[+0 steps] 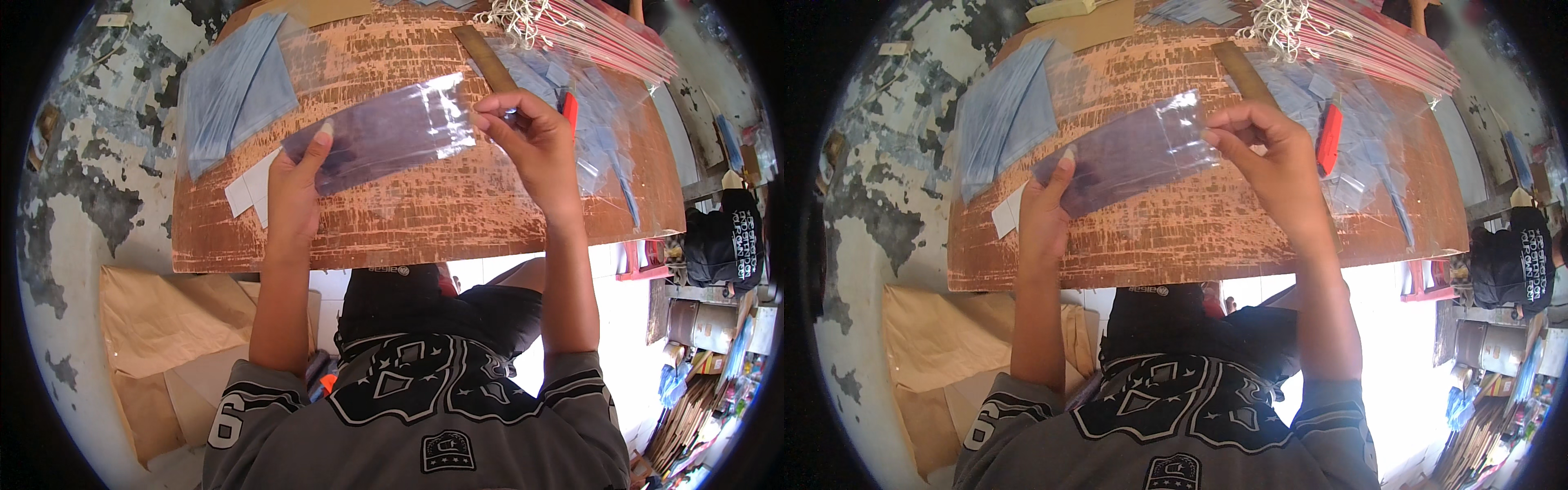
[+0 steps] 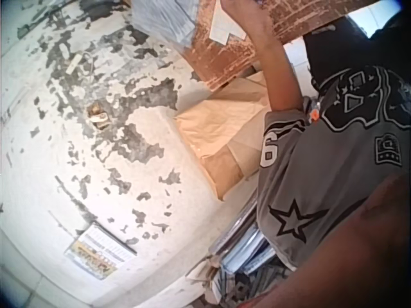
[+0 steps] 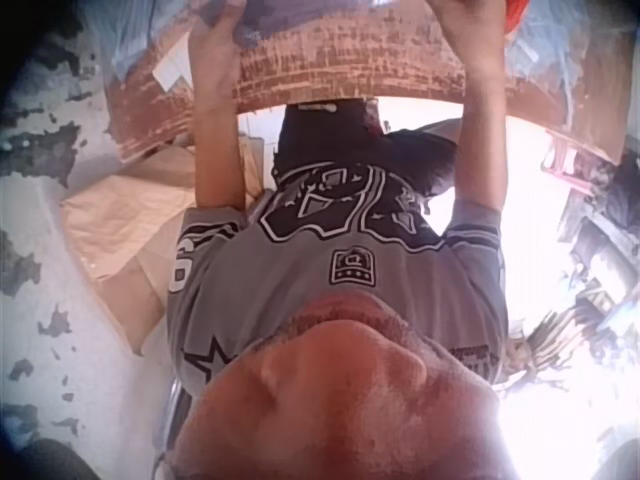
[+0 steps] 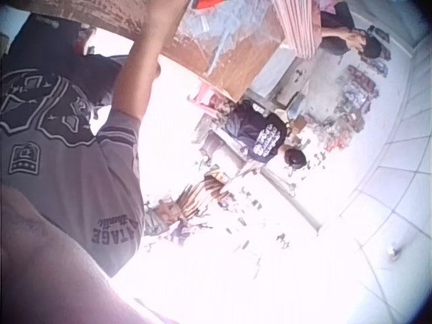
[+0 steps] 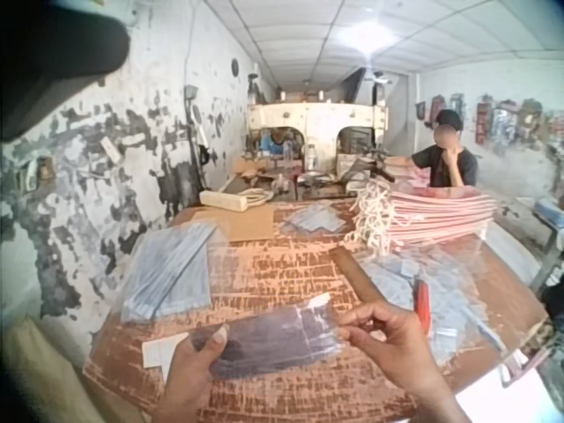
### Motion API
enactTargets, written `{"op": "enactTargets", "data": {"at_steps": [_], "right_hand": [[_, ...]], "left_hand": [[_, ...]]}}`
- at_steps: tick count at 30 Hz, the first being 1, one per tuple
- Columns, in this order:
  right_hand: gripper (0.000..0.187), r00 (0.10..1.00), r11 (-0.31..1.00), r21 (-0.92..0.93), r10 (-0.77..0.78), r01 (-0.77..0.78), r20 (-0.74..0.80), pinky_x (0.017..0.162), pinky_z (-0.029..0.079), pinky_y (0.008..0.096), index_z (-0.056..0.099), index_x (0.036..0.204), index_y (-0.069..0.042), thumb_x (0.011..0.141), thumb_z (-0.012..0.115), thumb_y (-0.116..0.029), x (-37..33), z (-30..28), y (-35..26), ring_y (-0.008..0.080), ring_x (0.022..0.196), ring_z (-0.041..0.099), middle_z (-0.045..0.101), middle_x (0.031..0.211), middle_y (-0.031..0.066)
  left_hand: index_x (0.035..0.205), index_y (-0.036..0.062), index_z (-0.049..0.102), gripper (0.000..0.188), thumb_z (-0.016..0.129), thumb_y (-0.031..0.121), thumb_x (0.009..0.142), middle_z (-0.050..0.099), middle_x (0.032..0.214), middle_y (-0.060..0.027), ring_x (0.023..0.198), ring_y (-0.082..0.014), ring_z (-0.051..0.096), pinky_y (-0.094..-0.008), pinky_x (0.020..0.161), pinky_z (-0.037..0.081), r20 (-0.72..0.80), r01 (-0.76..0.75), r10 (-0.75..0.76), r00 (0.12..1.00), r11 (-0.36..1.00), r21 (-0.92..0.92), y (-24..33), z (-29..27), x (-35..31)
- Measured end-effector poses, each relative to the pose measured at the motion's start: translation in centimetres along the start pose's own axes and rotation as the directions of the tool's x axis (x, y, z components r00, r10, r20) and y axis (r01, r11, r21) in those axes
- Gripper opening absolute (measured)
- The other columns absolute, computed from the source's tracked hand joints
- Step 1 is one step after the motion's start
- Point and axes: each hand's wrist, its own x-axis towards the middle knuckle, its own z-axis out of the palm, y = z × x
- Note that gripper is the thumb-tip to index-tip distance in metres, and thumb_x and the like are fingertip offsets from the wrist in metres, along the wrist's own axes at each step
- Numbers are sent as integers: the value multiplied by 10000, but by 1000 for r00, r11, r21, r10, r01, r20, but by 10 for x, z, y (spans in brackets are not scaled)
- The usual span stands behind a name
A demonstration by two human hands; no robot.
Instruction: The person uses a ruler and a red utility knife to cut a translucent plastic sheet on a wooden table. They measure the sheet, score it along the ruler, and then fold and snap it to separate the pieces. The person repeats this process to create multiple smaller rectangular pieces.
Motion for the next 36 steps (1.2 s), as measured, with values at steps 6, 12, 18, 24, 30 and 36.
{"op": "enactTargets", "data": {"at_steps": [6, 12, 18, 24, 30, 36], "right_hand": [[110, 989, 950, -303, -113, 79, -96, 702, 538, 270, 765, 1047, -5, 943, 797, -17, 7, 28, -1, 115, 782, 675, 778, 933, 58], [102, 980, 932, -353, -138, 81, -140, 721, 568, 301, 766, 1025, 0, 928, 795, -5, 7, 39, 9, 166, 791, 727, 780, 921, 92], [95, 978, 945, -321, -127, 69, -165, 759, 592, 310, 756, 1030, 12, 941, 787, -4, 6, 50, 13, 178, 854, 774, 792, 941, 106], [92, 980, 966, -258, -80, 32, -181, 750, 585, 292, 750, 1033, 7, 948, 784, -3, -3, 60, 20, 150, 837, 759, 789, 940, 88], [102, 980, 970, -229, -121, 83, -156, 714, 551, 288, 750, 1034, -15, 944, 797, -21, -8, 69, 22, 135, 780, 699, 774, 939, 58], [181, 968, 896, -411, -229, 169, -99, 759, 524, 323, 751, 1063, -46, 908, 841, -68, -8, 63, 17, 179, 840, 648, 756, 996, 44]], "left_hand": [[1306, -11, 723, 432, 806, 292, 1009, 756, 1236, -82, 1140, -163, 670, -332, 1040, 503, 25, 4, -5, 1000, 999, 39, -11, 10, 3], [1295, -5, 733, 443, 818, 314, 999, 756, 1228, -75, 1125, -150, 670, -324, 1051, 495, 39, 40, -42, 998, 999, 35, -7, 15, 1], [1306, -5, 723, 470, 819, 335, 996, 759, 1214, -77, 1119, -140, 672, -323, 1053, 496, 42, 41, -42, 998, 999, 24, -10, 14, 0], [1285, -17, 723, 437, 816, 300, 999, 767, 1179, -77, 1073, -144, 695, -313, 1003, 533, 32, 16, -17, 999, 1000, 26, -8, 19, -6], [1252, -22, 720, 374, 795, 258, 1015, 769, 1164, -87, 1052, -146, 709, -303, 970, 558, 75, -11, 9, 997, 1000, 17, -16, 13, -5], [1300, -30, 676, 377, 744, 246, 1053, 758, 1200, -95, 1088, -157, 701, -318, 1004, 550, 103, -55, 50, 993, 997, 45, -15, 10, -13]]}}
